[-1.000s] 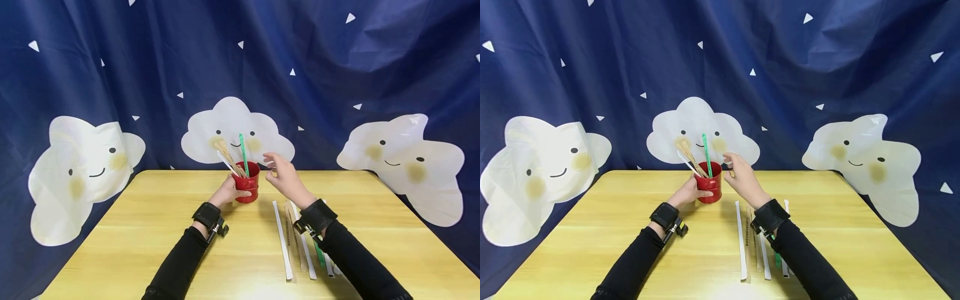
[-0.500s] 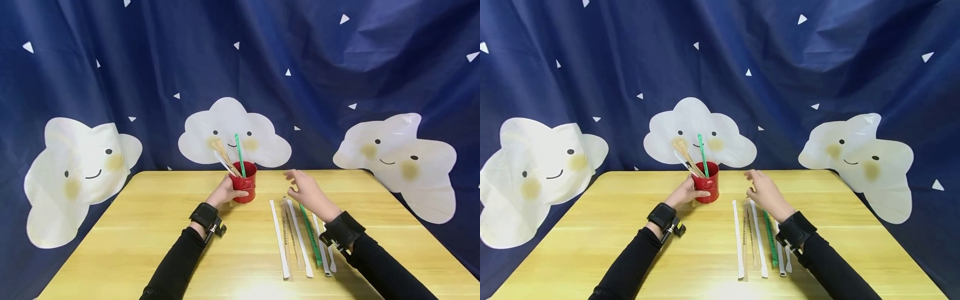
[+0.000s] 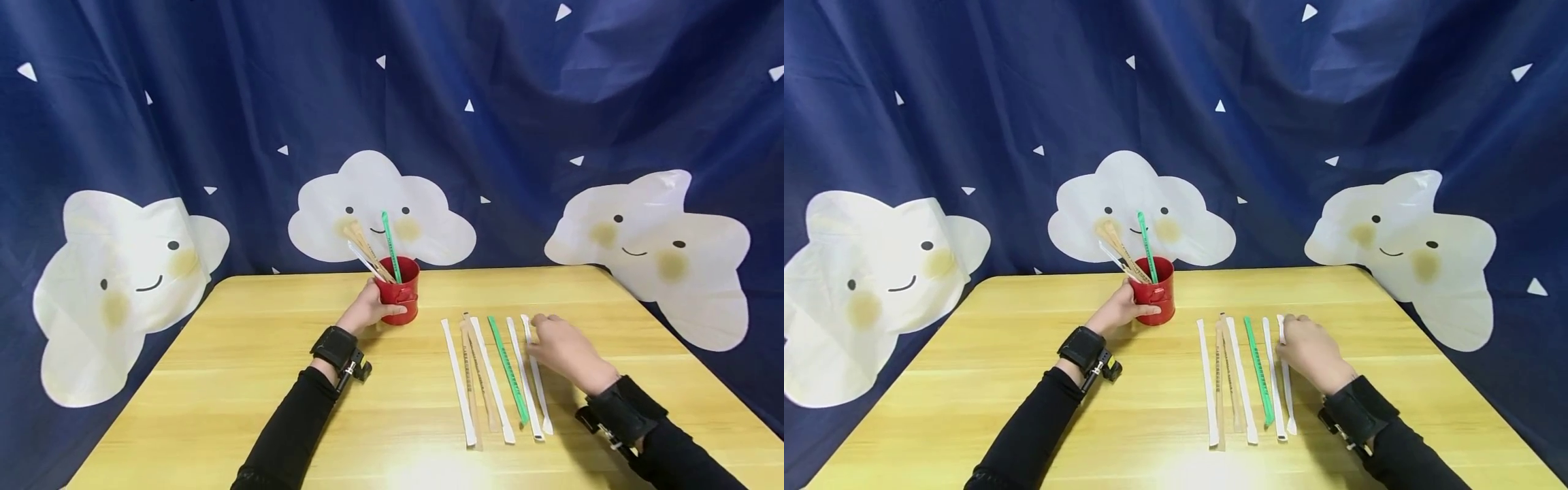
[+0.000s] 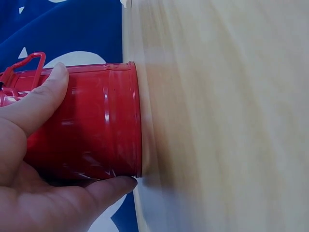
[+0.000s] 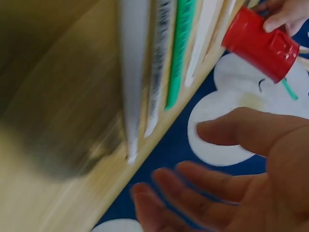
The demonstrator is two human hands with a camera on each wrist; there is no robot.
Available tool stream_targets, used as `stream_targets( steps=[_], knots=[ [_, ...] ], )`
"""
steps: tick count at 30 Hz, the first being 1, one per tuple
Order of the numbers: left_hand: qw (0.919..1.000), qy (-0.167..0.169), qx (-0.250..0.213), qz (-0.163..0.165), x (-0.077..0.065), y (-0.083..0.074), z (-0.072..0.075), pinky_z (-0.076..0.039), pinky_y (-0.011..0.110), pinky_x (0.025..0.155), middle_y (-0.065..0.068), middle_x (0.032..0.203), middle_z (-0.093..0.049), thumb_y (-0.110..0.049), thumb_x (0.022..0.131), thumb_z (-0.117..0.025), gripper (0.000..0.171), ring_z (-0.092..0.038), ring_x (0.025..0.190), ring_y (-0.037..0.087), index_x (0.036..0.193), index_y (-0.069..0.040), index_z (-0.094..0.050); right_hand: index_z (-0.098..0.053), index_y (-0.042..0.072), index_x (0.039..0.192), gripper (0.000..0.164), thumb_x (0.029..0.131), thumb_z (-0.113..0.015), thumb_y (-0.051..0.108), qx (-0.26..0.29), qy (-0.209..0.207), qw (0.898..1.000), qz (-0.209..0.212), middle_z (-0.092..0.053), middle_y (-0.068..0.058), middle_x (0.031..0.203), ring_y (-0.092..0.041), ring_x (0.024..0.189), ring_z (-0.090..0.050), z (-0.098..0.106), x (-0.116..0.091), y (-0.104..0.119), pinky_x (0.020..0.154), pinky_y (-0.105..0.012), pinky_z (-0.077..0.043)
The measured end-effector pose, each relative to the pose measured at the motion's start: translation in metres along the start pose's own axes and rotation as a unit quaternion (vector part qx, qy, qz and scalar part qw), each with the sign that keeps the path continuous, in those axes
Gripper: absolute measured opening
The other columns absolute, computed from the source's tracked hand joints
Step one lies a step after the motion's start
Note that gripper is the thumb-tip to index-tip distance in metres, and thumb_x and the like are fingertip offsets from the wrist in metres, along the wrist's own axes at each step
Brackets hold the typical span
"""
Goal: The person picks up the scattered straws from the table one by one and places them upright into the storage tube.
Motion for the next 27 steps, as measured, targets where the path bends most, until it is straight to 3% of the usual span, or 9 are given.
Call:
stream_targets(
  steps=[6,12,20,27],
  knots=[
    [0.9998,-0.011,0.004,0.014,0.002,-0.002,0.002,-0.035,0.047,0.117,0.017,0.144,-0.048,0.006,0.080,-0.081,0.081,-0.047,0.133,0.032,0.148,-0.003,-0.039,-0.056,-0.006,0.088,0.019,0.087,-0.063,0.012,-0.021,0.031,0.999,-0.032,-0.058,-0.016,0.079,-0.027,0.071,-0.054,0.003,-0.004,-0.012,0.066,-0.049,-0.053],
    [1.0000,-0.001,0.007,0.005,0.000,-0.002,0.000,-0.037,0.047,0.116,0.015,0.143,-0.054,0.006,0.082,-0.080,0.076,-0.049,0.132,0.031,0.147,-0.004,-0.044,-0.048,0.007,0.070,0.030,0.087,-0.072,0.013,-0.006,0.038,0.999,-0.025,-0.046,-0.004,0.066,-0.019,0.062,-0.044,-0.010,-0.008,-0.012,0.055,-0.032,-0.040],
    [0.9999,0.000,-0.008,0.011,-0.002,0.000,0.000,-0.037,0.049,0.116,0.016,0.145,-0.051,0.005,0.082,-0.080,0.080,-0.048,0.133,0.032,0.149,-0.005,-0.039,-0.057,-0.001,0.077,0.010,0.082,-0.065,-0.002,-0.023,0.047,0.998,-0.041,-0.054,-0.009,0.072,-0.023,0.066,-0.051,-0.021,-0.006,-0.018,0.057,-0.037,-0.049],
    [0.9999,-0.002,-0.008,0.009,-0.001,0.002,0.001,-0.036,0.048,0.116,0.016,0.145,-0.052,0.007,0.081,-0.080,0.080,-0.049,0.133,0.032,0.149,-0.004,-0.039,-0.054,0.001,0.073,0.012,0.079,-0.061,-0.006,-0.029,0.035,0.998,-0.042,-0.051,-0.006,0.067,-0.021,0.059,-0.049,-0.023,-0.005,-0.023,0.051,-0.032,-0.046]
  ],
)
Point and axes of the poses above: each hand's wrist, its own x-axis towards the middle knuckle, its own z-axis out of the back of the hand, y = z × x, the point moved 5 cm from there along x, towards the middle knuckle
